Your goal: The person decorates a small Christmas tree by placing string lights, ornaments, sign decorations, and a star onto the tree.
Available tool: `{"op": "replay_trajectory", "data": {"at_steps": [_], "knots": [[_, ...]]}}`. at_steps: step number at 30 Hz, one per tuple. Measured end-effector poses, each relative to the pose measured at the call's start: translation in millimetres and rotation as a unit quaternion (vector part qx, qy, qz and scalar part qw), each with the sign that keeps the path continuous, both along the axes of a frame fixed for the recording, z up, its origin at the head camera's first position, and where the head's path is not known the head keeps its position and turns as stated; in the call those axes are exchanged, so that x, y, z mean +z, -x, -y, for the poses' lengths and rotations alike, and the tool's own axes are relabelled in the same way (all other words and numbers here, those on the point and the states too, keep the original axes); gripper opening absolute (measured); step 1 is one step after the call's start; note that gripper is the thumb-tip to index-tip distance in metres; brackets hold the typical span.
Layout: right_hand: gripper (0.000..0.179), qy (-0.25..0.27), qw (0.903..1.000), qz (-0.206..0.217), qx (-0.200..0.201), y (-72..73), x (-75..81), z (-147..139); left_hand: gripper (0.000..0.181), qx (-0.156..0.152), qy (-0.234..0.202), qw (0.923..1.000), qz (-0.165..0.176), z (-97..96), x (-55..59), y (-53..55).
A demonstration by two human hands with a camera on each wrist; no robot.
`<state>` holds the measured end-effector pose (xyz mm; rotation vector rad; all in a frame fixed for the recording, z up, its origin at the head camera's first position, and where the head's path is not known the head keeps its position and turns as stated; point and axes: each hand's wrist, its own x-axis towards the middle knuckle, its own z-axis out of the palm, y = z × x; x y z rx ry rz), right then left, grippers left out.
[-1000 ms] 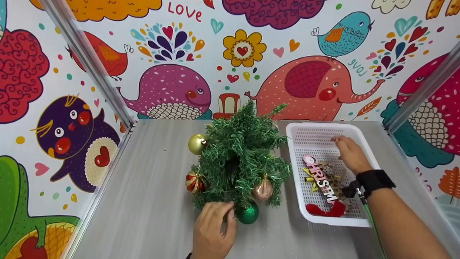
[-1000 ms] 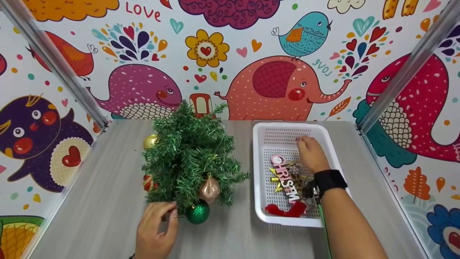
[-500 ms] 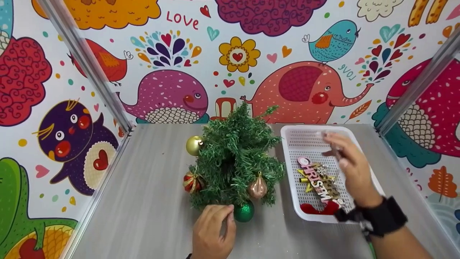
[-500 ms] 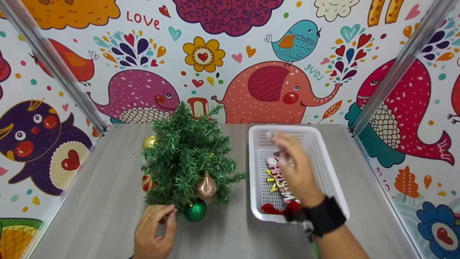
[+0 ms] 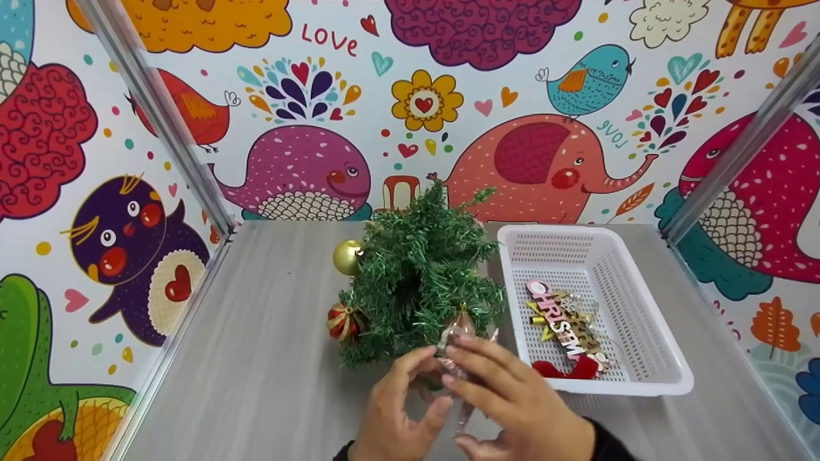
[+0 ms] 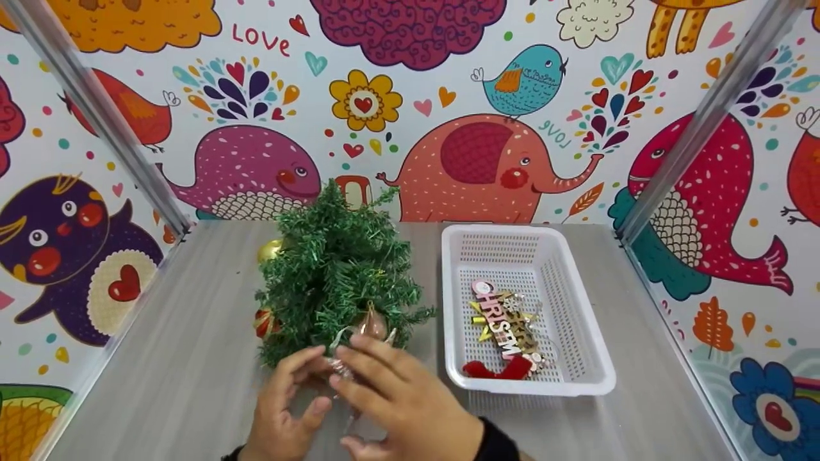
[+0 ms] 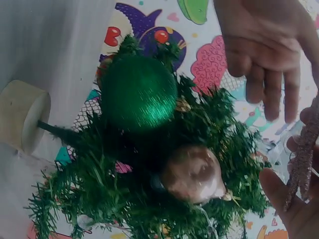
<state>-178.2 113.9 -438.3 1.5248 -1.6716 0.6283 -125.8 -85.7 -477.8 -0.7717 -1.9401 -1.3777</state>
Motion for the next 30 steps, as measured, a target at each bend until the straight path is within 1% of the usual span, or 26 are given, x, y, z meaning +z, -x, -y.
{"op": "replay_trajectory", "data": {"at_steps": [1,3,5,6,8,10,11,12,13,14,15,16,17,18,19,20,22,24,25,26,27,28,29,30], "knots": [[0.054,-0.007,0.9999,-0.002,-0.012,-1.6,-3.9,1.7,0.046,-0.021,-0.007,0.9995,0.021,-0.5,1.6,-0.4],[0.055,-0.014,0.9994,-0.007,-0.032,-3.0,-9.3,4.6,0.051,-0.057,-0.024,0.9959,0.066,-0.1,4.0,-1.8],[0.059,-0.017,0.9991,-0.002,-0.040,-3.0,-11.2,5.9,0.054,-0.078,-0.039,0.9916,0.095,0.6,5.5,-1.9],[0.062,-0.017,0.9990,-0.002,-0.040,-2.4,-10.8,6.2,0.054,-0.085,-0.049,0.9898,0.103,1.0,5.8,-1.8],[0.069,-0.016,0.9995,-0.001,-0.029,-0.7,-8.6,6.4,0.054,-0.089,-0.063,0.9880,0.109,1.6,5.9,-1.0],[0.077,-0.003,0.9999,0.014,-0.006,1.1,-5.1,7.1,0.053,-0.084,-0.069,0.9892,0.099,1.7,5.7,0.1],[0.077,0.009,0.9996,0.025,0.003,2.0,-3.2,7.3,0.053,-0.082,-0.071,0.9898,0.093,1.8,5.3,0.3],[0.077,0.023,0.9989,0.040,0.010,2.9,-1.0,7.4,0.053,-0.080,-0.073,0.9902,0.088,1.8,4.9,0.5],[0.076,0.039,0.9966,0.068,0.025,3.7,1.3,7.5,0.053,-0.078,-0.072,0.9911,0.082,1.8,4.6,0.7],[0.075,0.054,0.9932,0.100,0.023,3.4,3.8,6.4,0.053,-0.075,-0.069,0.9917,0.078,2.0,4.5,0.6],[0.073,0.065,0.9875,0.142,0.018,2.5,6.7,4.8,0.053,-0.072,-0.064,0.9927,0.073,2.4,4.2,0.1],[0.070,0.072,0.9798,0.187,0.010,1.6,9.7,2.5,0.053,-0.069,-0.059,0.9934,0.070,2.7,4.0,-0.4],[0.065,0.070,0.9698,0.234,0.000,0.2,13.3,0.1,0.053,-0.062,-0.052,0.9945,0.066,3.0,3.7,-0.8],[0.061,0.063,0.9571,0.283,-0.010,-1.4,17.0,-2.3,0.053,-0.056,-0.044,0.9955,0.063,3.5,3.7,-1.2],[0.055,0.052,0.9410,0.334,-0.015,-2.7,21.0,-4.4,0.053,-0.048,-0.035,0.9966,0.058,3.9,3.7,-1.7],[0.048,0.036,0.9281,0.370,-0.026,-3.9,24.8,-6.0,0.054,-0.039,-0.025,0.9975,0.053,4.2,3.5,-2.2],[0.031,0.013,0.9021,0.431,-0.009,-3.0,31.9,-6.2,0.056,-0.024,-0.008,0.9988,0.042,4.5,2.8,-2.6],[0.020,0.012,0.8814,0.472,0.022,0.1,37.8,-3.5,0.060,-0.017,0.002,0.9993,0.033,4.6,1.8,-2.9],[0.018,0.019,0.8732,0.485,0.042,2.1,40.3,-1.6,0.062,-0.017,0.003,0.9993,0.033,4.6,1.1,-3.1],[0.017,0.027,0.8679,0.493,0.056,4.2,42.9,0.4,0.065,-0.018,0.003,0.9991,0.038,4.6,0.3,-3.3],[0.017,0.039,0.8605,0.503,0.067,6.1,45.7,2.1,0.067,-0.022,0.000,0.9988,0.044,4.7,-0.3,-3.5],[0.017,0.052,0.8525,0.515,0.075,7.7,48.4,4.0,0.069,-0.026,-0.003,0.9983,0.053,5.0,-1.2,-3.8],[0.017,0.064,0.8477,0.520,0.080,9.0,50.9,5.7,0.070,-0.030,-0.007,0.9977,0.061,5.3,-1.9,-3.9],[0.016,0.072,0.8409,0.530,0.081,9.4,53.3,7.4,0.071,-0.032,-0.010,0.9971,0.068,5.8,-2.6,-4.0]]}}
